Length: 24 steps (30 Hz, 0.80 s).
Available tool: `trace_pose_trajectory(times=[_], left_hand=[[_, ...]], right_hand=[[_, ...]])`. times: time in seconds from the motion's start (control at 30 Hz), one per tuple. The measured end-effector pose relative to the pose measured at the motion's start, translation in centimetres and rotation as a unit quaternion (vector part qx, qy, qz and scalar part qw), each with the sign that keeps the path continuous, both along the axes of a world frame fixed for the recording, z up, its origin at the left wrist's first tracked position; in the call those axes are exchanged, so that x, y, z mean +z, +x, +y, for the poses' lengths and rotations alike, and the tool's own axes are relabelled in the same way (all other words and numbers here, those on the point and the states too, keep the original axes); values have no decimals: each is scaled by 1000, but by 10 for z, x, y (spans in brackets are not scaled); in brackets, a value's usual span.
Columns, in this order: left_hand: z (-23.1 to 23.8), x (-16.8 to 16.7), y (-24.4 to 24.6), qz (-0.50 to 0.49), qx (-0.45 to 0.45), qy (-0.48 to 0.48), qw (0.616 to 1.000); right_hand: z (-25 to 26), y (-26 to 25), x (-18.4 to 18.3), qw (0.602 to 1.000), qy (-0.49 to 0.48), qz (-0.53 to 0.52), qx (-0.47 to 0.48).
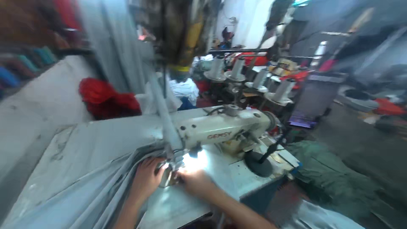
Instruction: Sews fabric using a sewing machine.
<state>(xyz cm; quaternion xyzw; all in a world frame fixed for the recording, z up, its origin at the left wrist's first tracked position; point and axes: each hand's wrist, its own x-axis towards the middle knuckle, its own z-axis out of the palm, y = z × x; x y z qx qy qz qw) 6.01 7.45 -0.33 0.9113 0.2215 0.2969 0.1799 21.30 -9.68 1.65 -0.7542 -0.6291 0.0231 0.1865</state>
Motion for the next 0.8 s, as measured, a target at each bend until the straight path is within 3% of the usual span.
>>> trace_pose_trajectory(times=[0.13, 0.27, 0.4, 0.5, 0.53, 0.63, 0.73, 0.77, 0.8], left_hand=[[28, 9, 11, 44, 4, -26, 999], [37, 13, 33, 69, 83, -45, 993], [31, 23, 48, 39, 109, -38, 993], [32, 34, 59, -31, 73, -70, 994], [35, 35, 61, -59, 52, -81, 994], [41, 29, 65, -118, 2, -58, 991], [44, 24, 65, -72, 5, -8, 997], [43, 24, 65, -61, 9, -8, 998], [44, 23, 65, -57, 17, -7, 998]], right_hand=[[8, 47, 36, 984, -113, 59, -122], [18, 57, 26, 977, -78, 135, -143], [23, 58, 2, 962, 75, 231, -126], [30, 52, 4, 904, 178, 389, -25], [37, 50, 7, 906, 158, 393, -3], [53, 57, -2, 959, 66, 277, -1], [45, 57, -16, 951, 182, 246, -39], [30, 53, 1, 964, 167, 201, -55], [10, 46, 25, 984, 93, 139, -63]])
